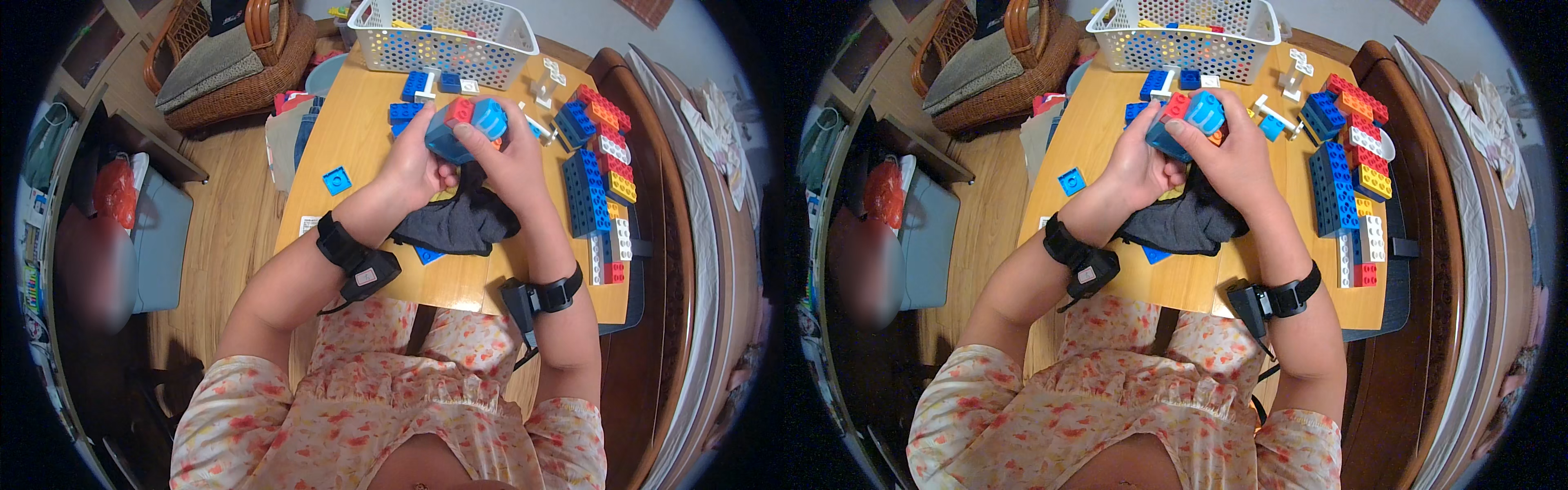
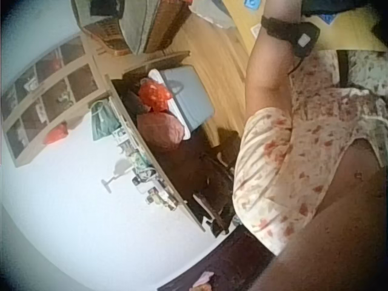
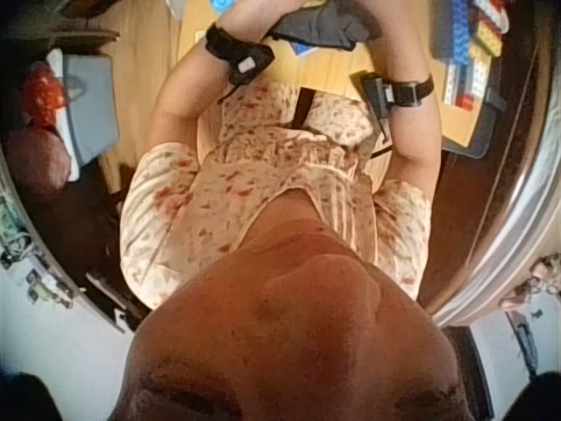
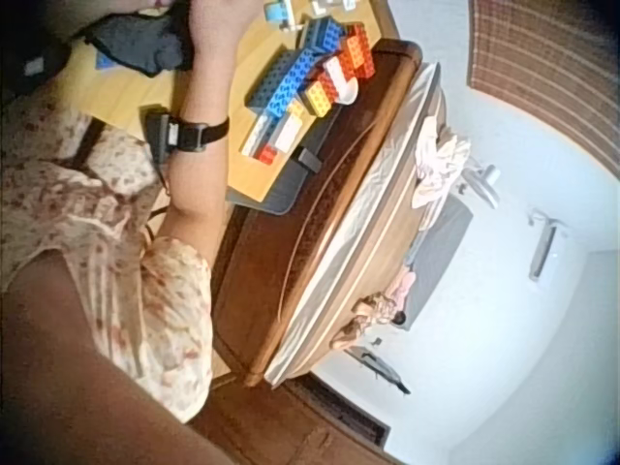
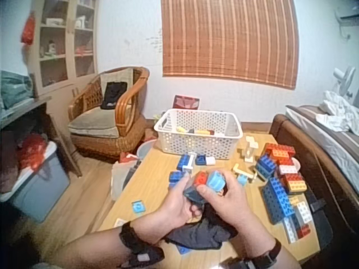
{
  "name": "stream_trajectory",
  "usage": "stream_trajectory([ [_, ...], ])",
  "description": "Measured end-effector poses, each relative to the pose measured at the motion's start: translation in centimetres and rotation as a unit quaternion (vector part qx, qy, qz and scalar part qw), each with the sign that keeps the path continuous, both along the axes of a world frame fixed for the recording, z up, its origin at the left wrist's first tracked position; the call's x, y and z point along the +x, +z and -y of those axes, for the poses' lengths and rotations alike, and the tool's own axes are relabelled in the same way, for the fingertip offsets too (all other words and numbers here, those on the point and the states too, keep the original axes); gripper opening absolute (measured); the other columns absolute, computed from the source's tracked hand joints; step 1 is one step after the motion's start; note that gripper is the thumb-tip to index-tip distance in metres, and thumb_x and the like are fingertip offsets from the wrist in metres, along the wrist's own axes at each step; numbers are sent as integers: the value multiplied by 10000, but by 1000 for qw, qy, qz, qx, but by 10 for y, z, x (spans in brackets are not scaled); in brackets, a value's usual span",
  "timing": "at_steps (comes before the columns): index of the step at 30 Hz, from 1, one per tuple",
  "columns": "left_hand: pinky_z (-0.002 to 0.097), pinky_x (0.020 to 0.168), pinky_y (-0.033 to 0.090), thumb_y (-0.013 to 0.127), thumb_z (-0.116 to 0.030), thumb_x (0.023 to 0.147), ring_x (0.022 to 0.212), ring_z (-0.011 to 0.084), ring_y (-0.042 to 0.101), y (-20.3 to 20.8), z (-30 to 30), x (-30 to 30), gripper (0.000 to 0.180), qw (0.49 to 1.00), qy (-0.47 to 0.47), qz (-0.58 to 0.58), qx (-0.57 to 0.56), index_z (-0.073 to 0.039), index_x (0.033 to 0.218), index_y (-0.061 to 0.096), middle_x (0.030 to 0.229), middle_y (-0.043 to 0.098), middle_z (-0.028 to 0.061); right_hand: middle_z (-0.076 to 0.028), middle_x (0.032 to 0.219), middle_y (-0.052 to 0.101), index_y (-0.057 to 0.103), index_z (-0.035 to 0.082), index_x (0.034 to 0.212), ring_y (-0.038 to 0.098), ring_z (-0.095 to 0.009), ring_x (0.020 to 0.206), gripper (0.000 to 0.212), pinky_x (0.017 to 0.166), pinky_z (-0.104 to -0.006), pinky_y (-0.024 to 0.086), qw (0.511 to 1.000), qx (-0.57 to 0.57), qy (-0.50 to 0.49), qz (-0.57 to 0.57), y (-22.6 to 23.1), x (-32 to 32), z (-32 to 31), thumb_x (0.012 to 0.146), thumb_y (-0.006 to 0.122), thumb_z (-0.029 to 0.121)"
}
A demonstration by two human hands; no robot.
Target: Assembling and playing with LEGO bricks at a table while wearing wrist sensors.
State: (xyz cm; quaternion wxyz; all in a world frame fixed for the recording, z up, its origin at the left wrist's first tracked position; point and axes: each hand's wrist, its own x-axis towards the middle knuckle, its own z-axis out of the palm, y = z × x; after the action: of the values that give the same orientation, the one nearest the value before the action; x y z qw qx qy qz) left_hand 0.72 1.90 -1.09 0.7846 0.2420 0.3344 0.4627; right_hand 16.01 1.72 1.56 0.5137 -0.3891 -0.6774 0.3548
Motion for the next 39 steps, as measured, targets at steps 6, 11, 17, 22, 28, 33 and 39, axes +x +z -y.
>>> stream_trajectory([
  [6,279,492,369,391,-660,952,529,143,446,-3,-1,-1,533,999,-22,18,27,-190,1089,601,872,633,8,-38,983,660,569,22,1182,630,-118,879,453,764,-280,522,991,-78,35,-99,9,1,1,871,748,299],
  [11,273,486,390,404,-646,956,522,137,471,2,1,3,544,998,-25,19,50,-165,1117,600,876,646,38,-45,1012,643,563,31,1204,628,-122,921,441,799,-283,518,993,-72,25,-95,5,8,-4,899,714,312],
  [17,277,462,379,403,-661,947,510,130,483,2,1,3,563,999,-23,-2,32,-158,1111,598,837,644,43,-48,1059,617,587,31,1196,583,-114,969,367,862,-265,475,989,-45,57,-127,4,8,-4,981,594,329],
  [22,283,454,379,371,-690,940,484,137,481,1,4,6,612,999,-24,-25,30,-138,1081,594,811,636,54,-42,1043,621,607,15,1146,571,-121,967,362,871,-272,459,996,0,47,-82,5,7,-2,987,577,339],
  [28,287,451,387,341,-690,946,459,147,469,-1,6,9,631,998,-35,-28,37,-125,1074,591,787,627,69,-58,964,625,602,2,1098,584,-133,915,351,807,-278,470,999,15,7,-33,3,9,-3,979,583,332],
  [33,289,449,399,358,-673,951,462,145,466,-3,3,7,608,999,-23,-6,35,-126,1081,588,787,626,77,-63,952,626,600,10,1091,588,-138,895,338,808,-279,469,998,45,-41,32,6,2,3,981,579,329],
  [39,283,453,403,365,-656,955,479,153,475,-4,0,6,562,1000,-23,11,16,-162,1102,589,804,632,77,-54,990,646,617,21,1123,580,-132,934,408,857,-280,457,996,-24,-4,-85,-3,3,-8,1020,478,391],
])
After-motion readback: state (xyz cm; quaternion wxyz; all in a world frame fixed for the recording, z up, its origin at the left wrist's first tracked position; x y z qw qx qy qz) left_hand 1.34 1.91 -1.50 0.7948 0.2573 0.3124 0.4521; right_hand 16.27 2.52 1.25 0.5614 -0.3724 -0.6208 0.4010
